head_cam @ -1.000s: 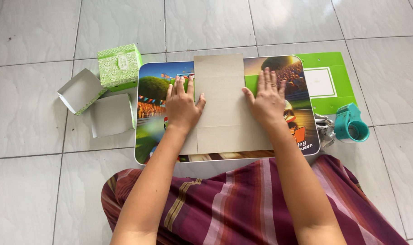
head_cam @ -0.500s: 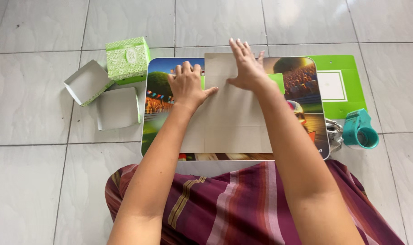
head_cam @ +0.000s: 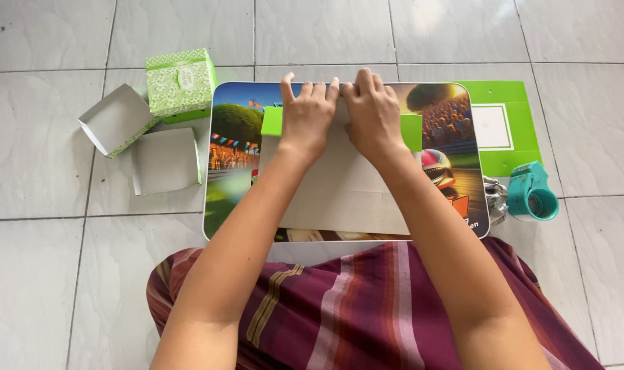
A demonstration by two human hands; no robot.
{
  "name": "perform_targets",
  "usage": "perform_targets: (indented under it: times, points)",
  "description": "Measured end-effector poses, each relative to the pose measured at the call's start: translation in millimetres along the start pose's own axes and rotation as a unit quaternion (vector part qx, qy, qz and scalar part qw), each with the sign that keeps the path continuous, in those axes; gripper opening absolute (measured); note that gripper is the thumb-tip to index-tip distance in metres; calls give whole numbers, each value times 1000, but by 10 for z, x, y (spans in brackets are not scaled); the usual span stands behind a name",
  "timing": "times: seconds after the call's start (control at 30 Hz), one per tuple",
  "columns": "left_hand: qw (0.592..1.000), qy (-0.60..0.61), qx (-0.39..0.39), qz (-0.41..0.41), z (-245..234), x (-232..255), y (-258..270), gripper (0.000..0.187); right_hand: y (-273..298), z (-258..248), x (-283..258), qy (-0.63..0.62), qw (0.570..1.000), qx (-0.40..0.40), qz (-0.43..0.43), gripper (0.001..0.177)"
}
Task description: The person assembles a green and white gift box from a flat sheet by folding the side flaps and securing them with clear tape. They fold the bottom and top flaps, then use a tape dispenser to apply tape to the seams and edges to form the box.
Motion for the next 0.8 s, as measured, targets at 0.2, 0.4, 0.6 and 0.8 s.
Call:
perform_targets:
  times: [0.2,0.4,0.6,0.8]
  points:
    - [993,-14,119,10,17,306,365,38,367,53,296,-41,999,-24,7,43]
    - [992,86,93,29,205,423,584,53,775,281,273,-3,998,-55,-19,65]
    - [988,138,68,5,114,451,645,72,865,352,268,-54,995,-84,-7,67]
    - [990,128,-18,-51,102,553,526,79,805,254,456,-182,982,-53,-26,50]
Point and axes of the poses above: each hand's wrist, its own y-axis away from the middle knuckle, its own z-axis out of the palm, x = y × z, the point moved 6 cm from there along -y, towards the middle knuckle, and after that the axes turned 13 degrees about z, right-handed, at the moved point
